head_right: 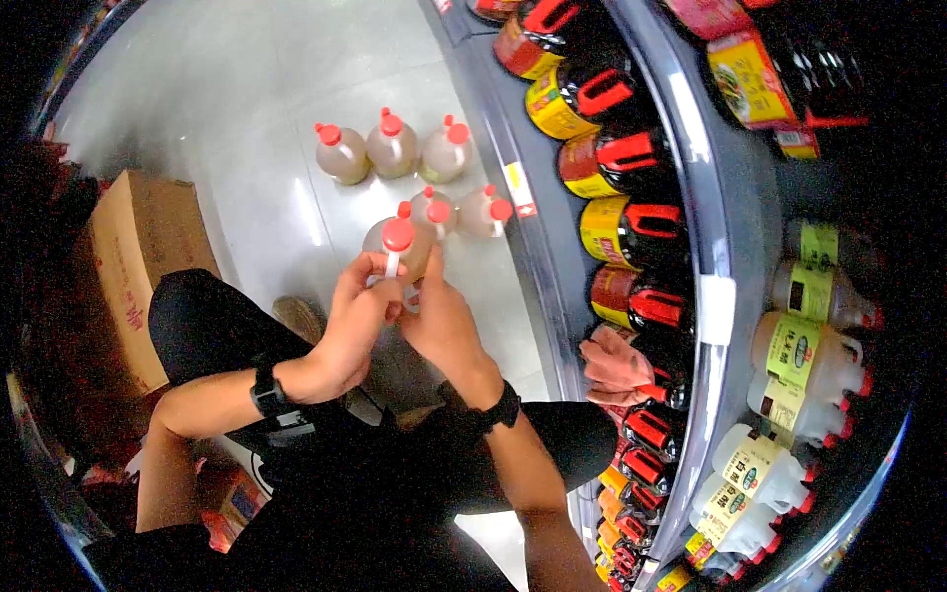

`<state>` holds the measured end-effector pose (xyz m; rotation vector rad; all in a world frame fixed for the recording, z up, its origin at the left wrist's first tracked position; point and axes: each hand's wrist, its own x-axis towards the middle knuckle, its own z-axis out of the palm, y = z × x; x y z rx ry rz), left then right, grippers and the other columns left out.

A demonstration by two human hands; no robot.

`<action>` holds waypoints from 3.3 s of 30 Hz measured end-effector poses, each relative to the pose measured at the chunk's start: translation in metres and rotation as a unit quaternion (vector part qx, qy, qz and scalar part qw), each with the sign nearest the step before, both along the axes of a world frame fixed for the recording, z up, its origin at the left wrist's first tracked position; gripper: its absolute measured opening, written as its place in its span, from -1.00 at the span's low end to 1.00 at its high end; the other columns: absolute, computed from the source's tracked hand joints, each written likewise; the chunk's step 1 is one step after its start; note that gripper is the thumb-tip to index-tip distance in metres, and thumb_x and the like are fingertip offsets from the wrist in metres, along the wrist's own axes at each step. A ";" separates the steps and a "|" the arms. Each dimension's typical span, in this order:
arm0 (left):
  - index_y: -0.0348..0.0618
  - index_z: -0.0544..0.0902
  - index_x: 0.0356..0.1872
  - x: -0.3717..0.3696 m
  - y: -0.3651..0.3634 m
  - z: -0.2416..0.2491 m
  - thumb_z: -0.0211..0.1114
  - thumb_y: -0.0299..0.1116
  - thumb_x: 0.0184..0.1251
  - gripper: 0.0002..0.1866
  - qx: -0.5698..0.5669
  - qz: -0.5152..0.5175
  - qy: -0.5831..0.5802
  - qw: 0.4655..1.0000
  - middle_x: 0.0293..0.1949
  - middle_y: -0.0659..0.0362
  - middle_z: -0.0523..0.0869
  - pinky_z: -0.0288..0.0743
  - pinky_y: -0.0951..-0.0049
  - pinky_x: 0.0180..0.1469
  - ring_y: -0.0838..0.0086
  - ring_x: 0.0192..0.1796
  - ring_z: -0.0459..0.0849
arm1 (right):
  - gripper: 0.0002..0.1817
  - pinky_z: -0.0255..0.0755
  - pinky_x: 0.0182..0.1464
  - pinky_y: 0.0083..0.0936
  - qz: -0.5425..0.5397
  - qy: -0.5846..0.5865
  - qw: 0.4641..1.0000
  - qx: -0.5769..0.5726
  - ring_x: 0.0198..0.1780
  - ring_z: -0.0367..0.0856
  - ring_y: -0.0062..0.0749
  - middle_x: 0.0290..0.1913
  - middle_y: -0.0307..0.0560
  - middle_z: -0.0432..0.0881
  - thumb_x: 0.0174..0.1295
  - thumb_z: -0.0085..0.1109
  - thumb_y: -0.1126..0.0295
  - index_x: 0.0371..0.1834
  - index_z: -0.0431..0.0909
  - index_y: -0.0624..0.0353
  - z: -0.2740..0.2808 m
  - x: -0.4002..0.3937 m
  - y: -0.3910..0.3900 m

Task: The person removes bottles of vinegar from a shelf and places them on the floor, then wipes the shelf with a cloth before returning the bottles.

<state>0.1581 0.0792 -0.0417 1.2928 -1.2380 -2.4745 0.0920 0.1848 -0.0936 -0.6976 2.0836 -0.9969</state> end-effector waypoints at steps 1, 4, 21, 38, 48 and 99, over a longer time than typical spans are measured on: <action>-0.22 0.49 -0.13 -0.001 -0.005 -0.004 0.06 -0.54 0.20 -0.79 0.002 0.006 -0.005 1.000 -0.42 0.31 0.48 0.23 0.57 -0.34 0.64 -0.41 0.37 | 0.02 0.52 -0.08 -0.12 0.017 0.002 1.000 0.006 -0.05 0.62 0.22 0.00 0.34 0.58 0.04 0.27 0.56 0.49 -0.24 0.23 -0.015 0.001 -0.004; -0.18 0.49 -0.18 0.001 -0.014 -0.038 0.03 -0.52 0.18 -0.81 0.068 0.079 -0.073 0.992 -0.45 0.31 0.43 0.17 0.53 -0.39 0.61 -0.45 0.32 | 0.02 0.48 -0.04 -0.08 0.058 0.033 0.997 -0.044 0.04 0.57 0.21 0.09 0.34 0.52 0.03 0.27 0.58 0.51 -0.22 0.17 -0.046 0.004 -0.020; -0.26 0.47 0.03 -0.018 -0.035 -0.133 0.14 -0.39 0.25 -0.67 0.063 0.173 -0.195 0.964 -0.26 0.17 0.57 0.40 0.40 -0.19 0.48 -0.24 0.53 | -0.32 0.42 -0.04 -0.24 -0.048 -0.043 0.990 -0.126 -0.04 0.55 0.06 -0.05 0.27 0.57 0.19 0.14 0.51 0.43 0.16 0.26 -0.120 0.005 -0.079; -0.30 0.26 0.27 -0.034 -0.018 -0.126 0.09 -0.36 0.26 -0.45 -0.038 0.121 -0.181 0.975 0.01 -0.01 0.53 0.44 0.30 0.04 0.33 0.00 0.54 | -0.33 0.25 0.30 -0.28 0.006 -0.030 0.998 -0.054 0.30 0.35 0.03 0.30 0.19 0.39 0.27 0.08 0.34 0.43 0.14 0.34 -0.109 -0.004 -0.060; -0.25 0.20 0.32 -0.034 0.033 -0.113 0.13 -0.28 0.22 -0.36 0.019 0.054 -0.091 0.994 0.01 0.04 0.57 0.32 0.28 0.22 0.32 0.03 0.54 | -0.62 0.43 0.06 -0.33 -0.066 0.000 0.997 0.029 0.04 0.57 -0.14 0.01 0.08 0.57 0.20 0.16 0.40 0.08 0.39 0.22 -0.086 -0.008 0.004; -0.19 0.44 0.17 -0.057 0.026 -0.105 0.13 -0.11 0.33 -0.51 0.024 0.054 -0.017 0.998 0.05 0.14 0.55 0.28 0.38 0.26 0.43 0.16 0.46 | -0.40 0.38 0.09 -0.62 -0.248 -0.248 0.911 -0.219 0.08 0.45 -0.55 0.10 -0.14 0.50 0.39 0.13 0.25 0.38 0.22 0.33 -0.094 -0.026 -0.021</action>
